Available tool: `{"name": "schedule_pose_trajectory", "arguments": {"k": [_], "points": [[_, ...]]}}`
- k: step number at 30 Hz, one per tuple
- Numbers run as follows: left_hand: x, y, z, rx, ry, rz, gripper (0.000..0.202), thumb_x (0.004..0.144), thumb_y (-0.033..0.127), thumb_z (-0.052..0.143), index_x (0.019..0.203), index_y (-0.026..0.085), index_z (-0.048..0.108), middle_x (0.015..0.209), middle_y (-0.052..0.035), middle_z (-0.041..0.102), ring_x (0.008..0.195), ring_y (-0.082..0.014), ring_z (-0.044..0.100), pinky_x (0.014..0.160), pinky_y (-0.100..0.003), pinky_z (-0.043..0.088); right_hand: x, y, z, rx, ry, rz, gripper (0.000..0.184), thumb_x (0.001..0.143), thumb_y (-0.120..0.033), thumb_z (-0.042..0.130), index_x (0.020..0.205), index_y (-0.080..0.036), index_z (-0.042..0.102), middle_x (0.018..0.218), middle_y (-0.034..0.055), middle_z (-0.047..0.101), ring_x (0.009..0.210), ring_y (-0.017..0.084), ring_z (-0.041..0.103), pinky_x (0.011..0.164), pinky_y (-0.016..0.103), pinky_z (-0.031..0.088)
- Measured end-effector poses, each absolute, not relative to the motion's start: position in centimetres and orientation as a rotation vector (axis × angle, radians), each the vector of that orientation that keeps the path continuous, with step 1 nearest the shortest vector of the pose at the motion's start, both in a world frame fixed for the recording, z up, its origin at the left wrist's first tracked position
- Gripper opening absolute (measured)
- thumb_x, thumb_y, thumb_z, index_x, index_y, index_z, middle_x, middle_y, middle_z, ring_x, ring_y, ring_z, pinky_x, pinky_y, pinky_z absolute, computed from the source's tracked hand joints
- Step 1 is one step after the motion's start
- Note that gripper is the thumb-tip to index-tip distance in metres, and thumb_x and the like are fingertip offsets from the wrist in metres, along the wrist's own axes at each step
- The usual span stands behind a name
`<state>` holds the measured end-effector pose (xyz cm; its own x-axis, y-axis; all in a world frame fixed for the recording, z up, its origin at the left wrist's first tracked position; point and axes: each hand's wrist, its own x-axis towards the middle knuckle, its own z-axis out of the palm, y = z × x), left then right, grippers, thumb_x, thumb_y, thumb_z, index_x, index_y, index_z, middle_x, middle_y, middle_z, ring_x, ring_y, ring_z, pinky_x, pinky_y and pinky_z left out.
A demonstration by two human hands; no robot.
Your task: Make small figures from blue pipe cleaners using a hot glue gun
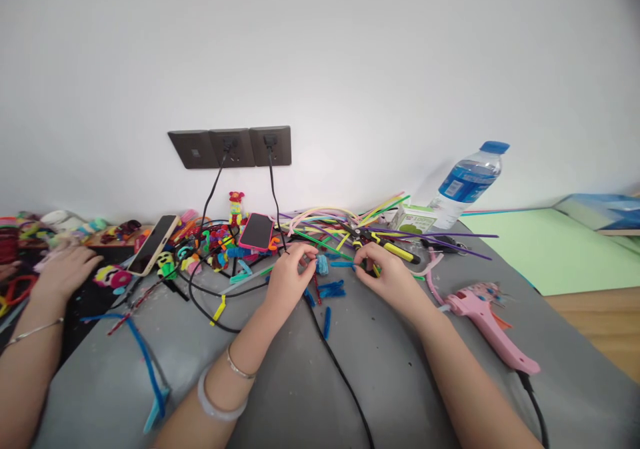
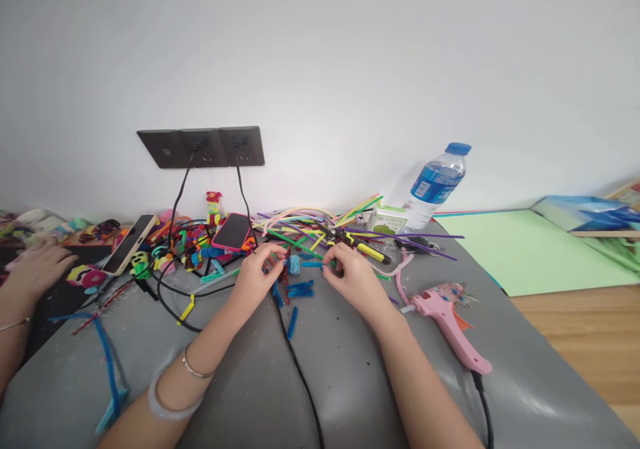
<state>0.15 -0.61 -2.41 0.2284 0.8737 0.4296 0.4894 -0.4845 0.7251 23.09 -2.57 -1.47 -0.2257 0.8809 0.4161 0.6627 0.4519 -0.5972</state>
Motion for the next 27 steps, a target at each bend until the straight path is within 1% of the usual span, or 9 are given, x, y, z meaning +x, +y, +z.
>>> {"name": "schedule_pose_trajectory", "arguments": {"k": [4, 7, 9, 13, 15, 18, 22, 25, 27], "points": [[0.1, -0.5, -2.5, 2.055, 1.253, 1.15, 0.018, 0.085, 0.011, 0.056, 0.098, 0.021, 0.062, 0.096, -0.0034, 0.071, 0.076, -0.0148, 0.064, 0.068, -0.027, 0.051, 23.6, -2.2, -2.6, -1.332, -2.024, 0.351, 0.008, 0.081, -0.015, 0.058, 0.078, -0.021, 0.061, 0.078, 0.0024, 0.061, 0.064, 0.016, 0.054, 0.061, 0.029, 0.045], [0.0, -0.4, -2.6, 2.048, 1.248, 1.141, 0.018, 0.084, 0.01, 0.056, 0.098, 0.021, 0.062, 0.095, -0.0031, 0.07, 0.075, -0.0147, 0.064, 0.067, -0.026, 0.05, 24.0, -2.0, -3.1, -1.358, -1.998, 0.327, 0.01, 0.082, -0.016, 0.059, 0.085, -0.021, 0.067, 0.084, 0.0039, 0.063, 0.065, 0.017, 0.055, 0.062, 0.03, 0.046], [0.0, -0.4, -2.6, 2.037, 1.259, 1.133, 0.019, 0.084, 0.01, 0.056, 0.098, 0.021, 0.062, 0.094, -0.0028, 0.07, 0.074, -0.0144, 0.063, 0.067, -0.026, 0.049, 24.2, -1.9, -3.2, -1.372, -1.973, 0.32, 0.015, 0.081, -0.015, 0.058, 0.09, -0.021, 0.069, 0.084, 0.0039, 0.063, 0.065, 0.017, 0.056, 0.063, 0.031, 0.047], [-0.1, -0.7, -1.9, 2.088, 1.222, 0.996, 0.014, 0.084, 0.01, 0.059, 0.092, 0.021, 0.065, 0.085, -0.0008, 0.068, 0.07, -0.0143, 0.061, 0.066, -0.026, 0.047, 24.3, -1.9, -2.8, -1.368, -1.874, 0.289, 0.019, 0.084, -0.014, 0.054, 0.095, -0.021, 0.068, 0.083, 0.0043, 0.063, 0.068, 0.019, 0.059, 0.065, 0.032, 0.048], [-0.1, -0.9, -1.5, 2.169, 1.132, 0.858, 0.007, 0.084, 0.015, 0.064, 0.085, 0.021, 0.068, 0.08, -0.0009, 0.066, 0.073, -0.0158, 0.062, 0.067, -0.027, 0.047, 24.2, -1.9, -2.5, -1.381, -1.817, 0.275, 0.019, 0.084, -0.014, 0.054, 0.097, -0.02, 0.067, 0.08, 0.0037, 0.063, 0.064, 0.019, 0.057, 0.063, 0.031, 0.047], [0.0, -1.2, -1.2, 2.29, 1.036, 0.724, 0.002, 0.083, 0.021, 0.07, 0.085, 0.021, 0.071, 0.084, -0.0027, 0.066, 0.079, -0.0181, 0.063, 0.071, -0.029, 0.048, 23.9, -2.0, -2.1, -1.388, -1.762, 0.28, 0.019, 0.085, -0.016, 0.054, 0.1, -0.02, 0.065, 0.076, 0.0026, 0.062, 0.059, 0.017, 0.055, 0.058, 0.03, 0.044], [0.0, -1.3, -1.3, 2.401, 1.0, 0.636, 0.003, 0.084, 0.018, 0.068, 0.085, 0.021, 0.07, 0.086, -0.0031, 0.068, 0.086, -0.0203, 0.062, 0.08, -0.033, 0.048, 23.4, -2.3, -1.5, -1.341, -1.786, 0.304, 0.019, 0.087, -0.016, 0.052, 0.101, -0.02, 0.064, 0.077, 0.0025, 0.062, 0.06, 0.016, 0.054, 0.057, 0.029, 0.044], [0.1, -1.3, -1.3, 2.396, 1.022, 0.606, 0.005, 0.085, 0.017, 0.065, 0.085, 0.02, 0.068, 0.087, -0.0031, 0.066, 0.089, -0.0208, 0.06, 0.081, -0.033, 0.047, 22.8, -2.7, -1.1, -1.249, -1.907, 0.359, 0.017, 0.089, -0.016, 0.05, 0.099, -0.019, 0.064, 0.08, 0.0039, 0.063, 0.064, 0.016, 0.055, 0.059, 0.028, 0.045], [0.1, -1.3, -1.2, 2.366, 1.038, 0.632, 0.005, 0.085, 0.016, 0.064, 0.086, 0.02, 0.067, 0.088, -0.0033, 0.066, 0.089, -0.0208, 0.06, 0.08, -0.032, 0.046, 22.4, -2.9, -0.9, -1.143, -2.018, 0.431, 0.015, 0.091, -0.017, 0.051, 0.099, -0.02, 0.064, 0.087, 0.0061, 0.066, 0.072, 0.018, 0.059, 0.065, 0.029, 0.048]]}}
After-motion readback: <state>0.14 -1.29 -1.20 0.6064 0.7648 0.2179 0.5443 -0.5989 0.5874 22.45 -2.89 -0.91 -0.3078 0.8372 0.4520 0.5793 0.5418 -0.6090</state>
